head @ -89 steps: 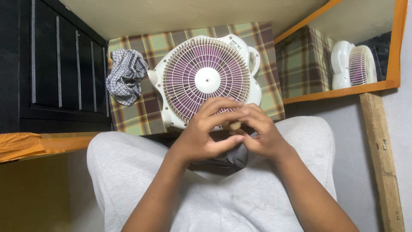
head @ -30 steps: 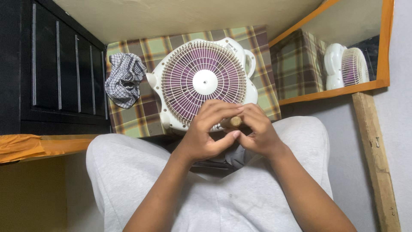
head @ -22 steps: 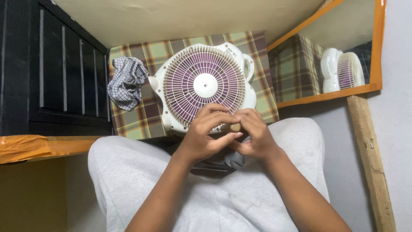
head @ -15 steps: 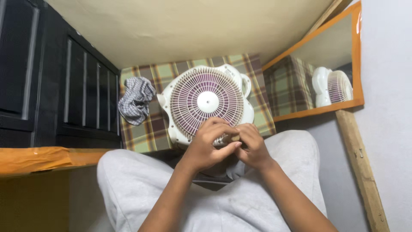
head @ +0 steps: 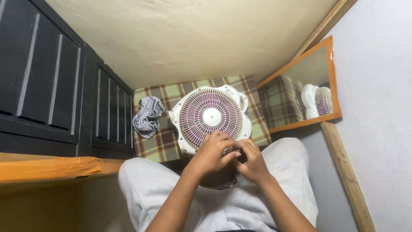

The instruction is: The person uses a screwdriver to remove screws from the front grille of a small electric fan. They unscrew multiple fasteners around the grille perimeter and place the screws on the floor beside them.

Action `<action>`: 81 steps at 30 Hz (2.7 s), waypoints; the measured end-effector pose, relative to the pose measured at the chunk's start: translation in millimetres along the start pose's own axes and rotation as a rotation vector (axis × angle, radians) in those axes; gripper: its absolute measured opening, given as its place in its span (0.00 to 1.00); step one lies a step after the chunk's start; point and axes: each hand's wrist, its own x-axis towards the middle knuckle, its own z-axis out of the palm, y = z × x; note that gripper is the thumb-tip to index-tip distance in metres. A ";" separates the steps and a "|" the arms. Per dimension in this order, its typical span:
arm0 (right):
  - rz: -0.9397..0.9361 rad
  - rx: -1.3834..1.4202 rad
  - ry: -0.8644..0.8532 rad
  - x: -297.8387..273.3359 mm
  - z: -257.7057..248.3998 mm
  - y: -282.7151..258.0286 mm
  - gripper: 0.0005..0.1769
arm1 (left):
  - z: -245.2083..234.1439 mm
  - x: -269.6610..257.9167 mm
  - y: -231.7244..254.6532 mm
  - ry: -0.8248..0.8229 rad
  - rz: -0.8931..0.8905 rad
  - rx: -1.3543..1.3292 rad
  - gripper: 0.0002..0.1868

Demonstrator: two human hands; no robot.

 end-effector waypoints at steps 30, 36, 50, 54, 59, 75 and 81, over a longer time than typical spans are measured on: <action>0.089 -0.036 -0.079 16.4 -15.3 -8.8 0.18 | -8.3 9.4 -9.2 0.093 0.104 -0.126 0.14; 0.035 0.032 -0.098 18.0 -22.8 -17.3 0.25 | -4.8 7.7 -11.8 0.086 0.084 -0.080 0.14; 0.021 -0.010 -0.097 13.0 -21.5 -5.0 0.17 | -0.2 9.3 -6.0 0.138 0.110 -0.073 0.17; 0.083 0.003 -0.158 14.7 -14.5 -7.4 0.23 | 2.4 9.5 -7.2 0.087 0.045 -0.007 0.15; 0.107 -0.012 -0.118 17.1 -14.1 -11.2 0.23 | 2.4 6.7 -3.5 0.146 0.022 -0.090 0.17; 0.244 0.059 -0.004 17.3 -39.8 -34.4 0.18 | 9.5 -47.5 -41.6 0.257 -0.309 -0.302 0.12; 0.255 0.200 0.211 7.5 -58.6 -33.7 0.16 | 52.0 -56.5 -67.2 0.281 -0.592 -0.518 0.18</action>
